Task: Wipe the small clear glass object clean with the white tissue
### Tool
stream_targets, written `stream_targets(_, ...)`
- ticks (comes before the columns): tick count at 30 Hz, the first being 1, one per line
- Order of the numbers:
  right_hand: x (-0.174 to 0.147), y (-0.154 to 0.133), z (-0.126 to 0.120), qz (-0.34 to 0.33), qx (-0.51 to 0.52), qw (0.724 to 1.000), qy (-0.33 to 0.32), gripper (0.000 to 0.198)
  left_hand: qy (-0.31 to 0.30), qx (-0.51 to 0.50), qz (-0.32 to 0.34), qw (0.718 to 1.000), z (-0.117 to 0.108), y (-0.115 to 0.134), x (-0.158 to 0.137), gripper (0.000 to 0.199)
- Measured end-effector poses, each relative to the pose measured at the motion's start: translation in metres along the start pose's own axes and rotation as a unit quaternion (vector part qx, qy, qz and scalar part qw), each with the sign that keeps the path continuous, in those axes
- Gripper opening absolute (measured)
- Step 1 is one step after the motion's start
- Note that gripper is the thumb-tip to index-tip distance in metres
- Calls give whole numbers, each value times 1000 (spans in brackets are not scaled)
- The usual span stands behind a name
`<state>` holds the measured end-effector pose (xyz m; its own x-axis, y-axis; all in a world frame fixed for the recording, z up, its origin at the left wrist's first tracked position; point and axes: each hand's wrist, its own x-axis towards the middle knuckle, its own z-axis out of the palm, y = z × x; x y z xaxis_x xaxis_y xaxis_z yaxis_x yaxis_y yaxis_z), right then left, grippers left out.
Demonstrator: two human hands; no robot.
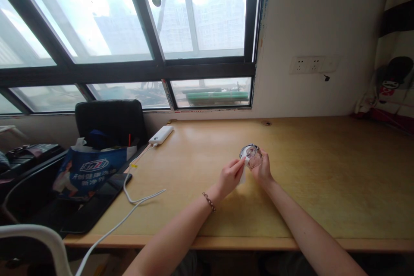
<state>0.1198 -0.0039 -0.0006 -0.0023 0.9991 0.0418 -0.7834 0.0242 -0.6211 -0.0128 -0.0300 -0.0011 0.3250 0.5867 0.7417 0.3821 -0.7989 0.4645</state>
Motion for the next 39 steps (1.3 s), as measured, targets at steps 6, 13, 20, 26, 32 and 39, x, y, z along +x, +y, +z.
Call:
stream_targets(6,-2,6,1,-6,-57,998,-2,33,-12,69,75,995,-1,0,-3,34)
stream_targets(13,-8,9,2,-92,-175,980,5,25,0,122,116,986,-3,2,-3,35)
stream_targets(20,-17,7,2,-183,-349,919,-7,26,24,145,115,982,-5,4,-1,31)
stream_targets(26,-28,0,9,-217,-397,889,-66,30,22,97,26,995,-13,8,5,29)
stream_targets(32,-34,-3,13,-212,-425,872,-122,42,26,25,-97,995,-22,14,16,30)
stream_targets(39,-38,-5,13,-257,-451,843,-141,50,68,-58,-232,969,-16,0,19,40)
